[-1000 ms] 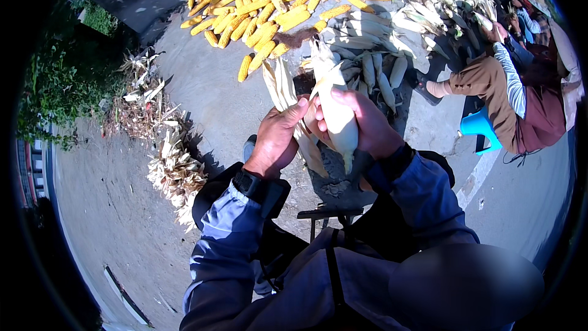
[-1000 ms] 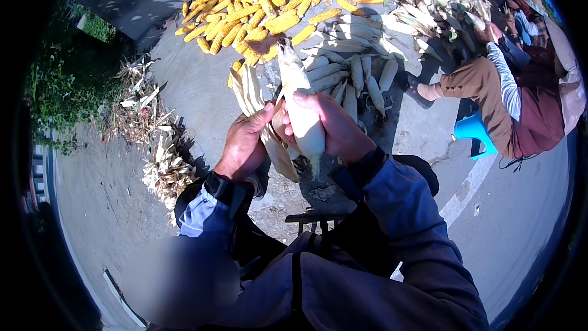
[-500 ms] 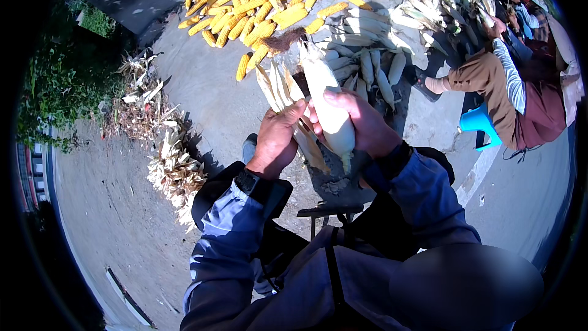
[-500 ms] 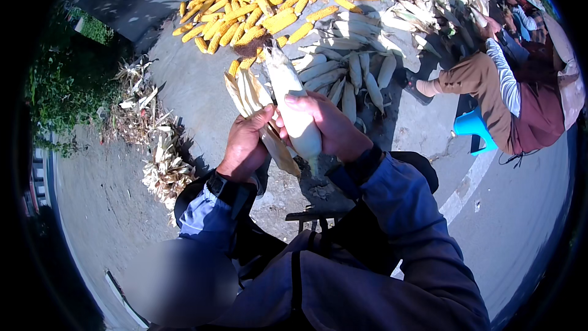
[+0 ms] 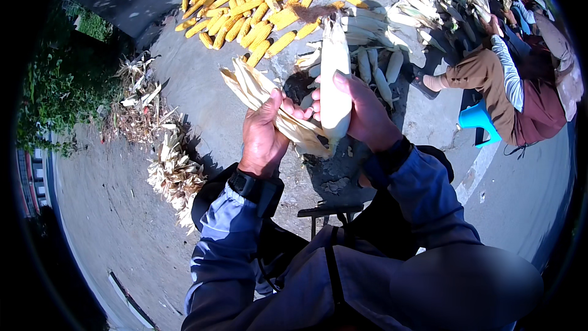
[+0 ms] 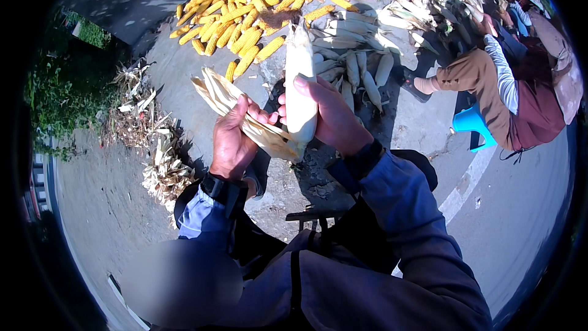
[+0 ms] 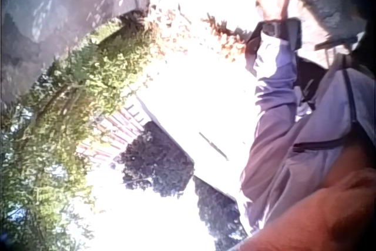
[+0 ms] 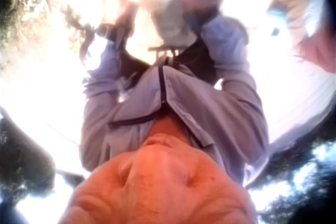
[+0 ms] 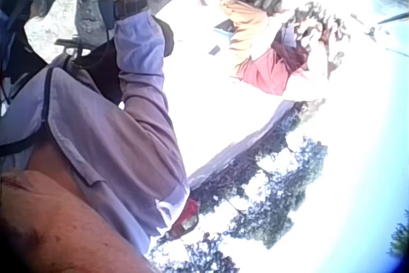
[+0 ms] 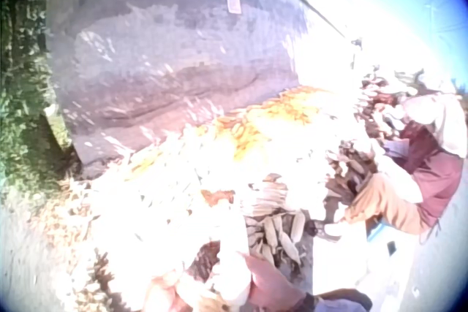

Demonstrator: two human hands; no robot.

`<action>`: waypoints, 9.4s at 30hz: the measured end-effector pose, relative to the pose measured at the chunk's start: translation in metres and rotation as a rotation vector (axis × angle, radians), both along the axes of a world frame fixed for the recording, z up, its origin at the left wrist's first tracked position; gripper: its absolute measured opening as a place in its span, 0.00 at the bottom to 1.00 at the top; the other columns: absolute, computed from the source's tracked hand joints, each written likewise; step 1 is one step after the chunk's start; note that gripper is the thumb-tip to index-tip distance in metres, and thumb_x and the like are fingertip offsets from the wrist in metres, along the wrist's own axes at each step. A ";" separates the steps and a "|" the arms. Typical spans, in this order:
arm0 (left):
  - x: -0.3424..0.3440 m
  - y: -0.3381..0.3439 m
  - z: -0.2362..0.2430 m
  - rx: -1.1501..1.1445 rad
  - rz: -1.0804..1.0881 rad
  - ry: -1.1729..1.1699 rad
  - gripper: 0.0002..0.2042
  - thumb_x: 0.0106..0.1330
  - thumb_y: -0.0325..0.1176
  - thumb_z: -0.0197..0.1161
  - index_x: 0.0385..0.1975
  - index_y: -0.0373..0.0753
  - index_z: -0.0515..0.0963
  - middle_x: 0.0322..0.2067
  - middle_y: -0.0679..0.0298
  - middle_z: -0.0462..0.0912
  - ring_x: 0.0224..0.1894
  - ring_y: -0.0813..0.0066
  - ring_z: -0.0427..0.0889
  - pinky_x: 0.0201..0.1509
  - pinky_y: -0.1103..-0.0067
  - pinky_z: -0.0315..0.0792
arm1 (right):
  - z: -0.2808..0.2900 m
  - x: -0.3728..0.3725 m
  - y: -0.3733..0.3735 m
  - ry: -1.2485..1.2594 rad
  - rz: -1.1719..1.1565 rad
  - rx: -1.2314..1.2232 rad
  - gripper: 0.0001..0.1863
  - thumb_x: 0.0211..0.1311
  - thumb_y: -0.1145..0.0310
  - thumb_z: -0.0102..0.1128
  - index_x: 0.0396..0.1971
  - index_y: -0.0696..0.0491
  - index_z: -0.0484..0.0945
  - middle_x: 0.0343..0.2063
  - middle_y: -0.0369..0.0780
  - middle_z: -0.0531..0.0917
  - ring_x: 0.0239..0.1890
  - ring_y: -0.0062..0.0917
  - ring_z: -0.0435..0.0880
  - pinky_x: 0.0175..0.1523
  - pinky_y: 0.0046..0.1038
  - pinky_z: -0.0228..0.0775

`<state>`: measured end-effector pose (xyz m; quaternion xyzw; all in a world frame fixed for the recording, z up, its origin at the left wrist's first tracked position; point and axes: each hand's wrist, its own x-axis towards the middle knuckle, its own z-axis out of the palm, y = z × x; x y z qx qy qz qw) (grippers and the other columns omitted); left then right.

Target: The person sits outdoors and shucks corn cobs by hand. They pull back the husks to reveal the kernels and discard the husks to the side. The shucked corn is placed in a pile on the ground.

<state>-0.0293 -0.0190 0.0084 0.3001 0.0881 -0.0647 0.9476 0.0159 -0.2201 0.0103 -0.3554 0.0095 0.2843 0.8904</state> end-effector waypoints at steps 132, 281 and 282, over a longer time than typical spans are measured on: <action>0.041 0.034 0.021 0.139 -0.079 -0.060 0.18 0.66 0.30 0.65 0.49 0.22 0.78 0.18 0.73 0.72 0.16 0.89 0.65 0.20 0.88 0.63 | 0.023 -0.033 -0.005 -0.122 0.353 -0.313 0.33 0.69 0.49 0.65 0.62 0.59 0.72 0.46 0.44 0.84 0.42 0.31 0.87 0.49 0.31 0.79; 0.025 0.086 0.032 0.630 0.053 0.069 0.08 0.70 0.23 0.62 0.47 0.32 0.80 0.35 0.58 0.84 0.19 0.84 0.71 0.25 0.84 0.67 | -0.002 0.055 -0.029 -0.537 -0.436 -0.897 0.23 0.65 0.57 0.71 0.48 0.60 0.78 0.34 0.39 0.83 0.35 0.22 0.82 0.41 0.28 0.72; 0.026 0.084 0.033 0.656 0.084 0.064 0.07 0.72 0.25 0.61 0.46 0.32 0.79 0.35 0.57 0.84 0.19 0.82 0.72 0.25 0.83 0.68 | 0.002 0.052 -0.029 -0.592 -0.422 -0.977 0.23 0.65 0.57 0.71 0.49 0.60 0.78 0.34 0.40 0.83 0.35 0.22 0.82 0.41 0.29 0.73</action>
